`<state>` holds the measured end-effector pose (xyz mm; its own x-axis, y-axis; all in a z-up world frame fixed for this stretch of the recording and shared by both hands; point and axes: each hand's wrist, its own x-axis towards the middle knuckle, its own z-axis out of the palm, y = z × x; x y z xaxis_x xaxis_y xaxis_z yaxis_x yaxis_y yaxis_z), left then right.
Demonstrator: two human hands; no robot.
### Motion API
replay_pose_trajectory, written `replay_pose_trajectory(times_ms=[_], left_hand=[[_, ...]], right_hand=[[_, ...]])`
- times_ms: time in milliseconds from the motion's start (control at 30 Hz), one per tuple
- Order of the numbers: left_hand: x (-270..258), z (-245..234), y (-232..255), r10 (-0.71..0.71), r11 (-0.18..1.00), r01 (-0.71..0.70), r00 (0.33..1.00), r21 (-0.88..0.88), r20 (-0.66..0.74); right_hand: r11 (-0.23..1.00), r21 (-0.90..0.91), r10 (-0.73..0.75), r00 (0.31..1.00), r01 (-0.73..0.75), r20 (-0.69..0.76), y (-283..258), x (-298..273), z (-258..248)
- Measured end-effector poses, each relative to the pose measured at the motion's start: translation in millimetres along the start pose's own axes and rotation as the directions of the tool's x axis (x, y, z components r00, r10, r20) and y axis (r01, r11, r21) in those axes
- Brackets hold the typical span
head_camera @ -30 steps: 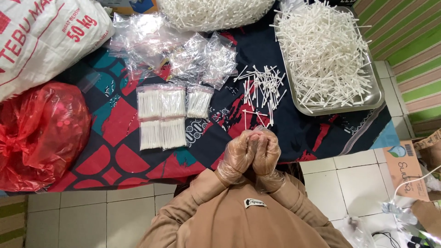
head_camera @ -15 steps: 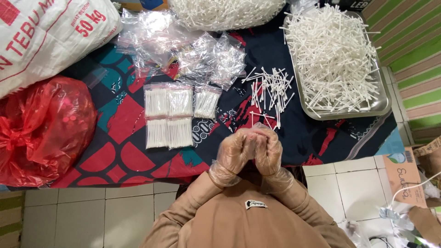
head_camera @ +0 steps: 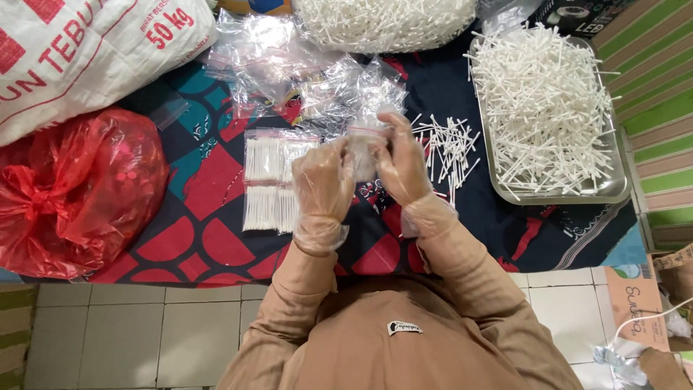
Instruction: The person is counting and placing cotton swabs into small plastic bags.
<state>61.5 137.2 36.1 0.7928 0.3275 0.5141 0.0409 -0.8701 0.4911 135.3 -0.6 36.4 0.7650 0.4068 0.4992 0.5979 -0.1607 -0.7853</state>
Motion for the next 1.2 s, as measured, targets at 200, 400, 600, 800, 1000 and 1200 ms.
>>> replay_pose_trajectory(times_ms=[200, 400, 600, 800, 1000, 1200], left_hand=[[3.0, 29.2, -20.4, -0.029, 0.853, 0.063, 0.997, 0.518, -0.074], [4.0, 26.2, -26.0, -0.17, 0.869, 0.148, 0.985, 0.473, 0.003], [7.0, 21.8, -25.3, -0.357, 0.905, 0.3, 0.921, 0.303, 0.155], [-3.8, 36.6, -25.0, -0.163, 0.962, 0.149, 0.986, 0.23, 0.043], [-11.9, 16.2, 6.2, -0.037, 0.987, 0.026, 0.997, 0.156, 0.066], [-29.9, 19.1, 51.0, 0.272, 0.961, -0.276, 0.934, -0.013, 0.232]], right_hand=[[0.983, -0.18, -0.006, 0.995, 0.024, 0.095, 40.7, 4.1, 33.2], [0.934, -0.349, -0.027, 0.989, 0.076, 0.144, 85.3, 4.1, 50.4], [0.835, -0.55, 0.038, 0.992, 0.035, 0.121, 84.4, -0.7, 49.8], [0.89, -0.454, -0.013, 0.996, 0.051, 0.086, 27.4, 5.1, 6.1], [0.936, -0.353, 0.052, 0.993, -0.012, 0.106, -8.3, -16.4, -61.4], [0.751, -0.655, 0.294, 0.929, -0.08, 0.224, 14.5, -64.9, -118.6]])
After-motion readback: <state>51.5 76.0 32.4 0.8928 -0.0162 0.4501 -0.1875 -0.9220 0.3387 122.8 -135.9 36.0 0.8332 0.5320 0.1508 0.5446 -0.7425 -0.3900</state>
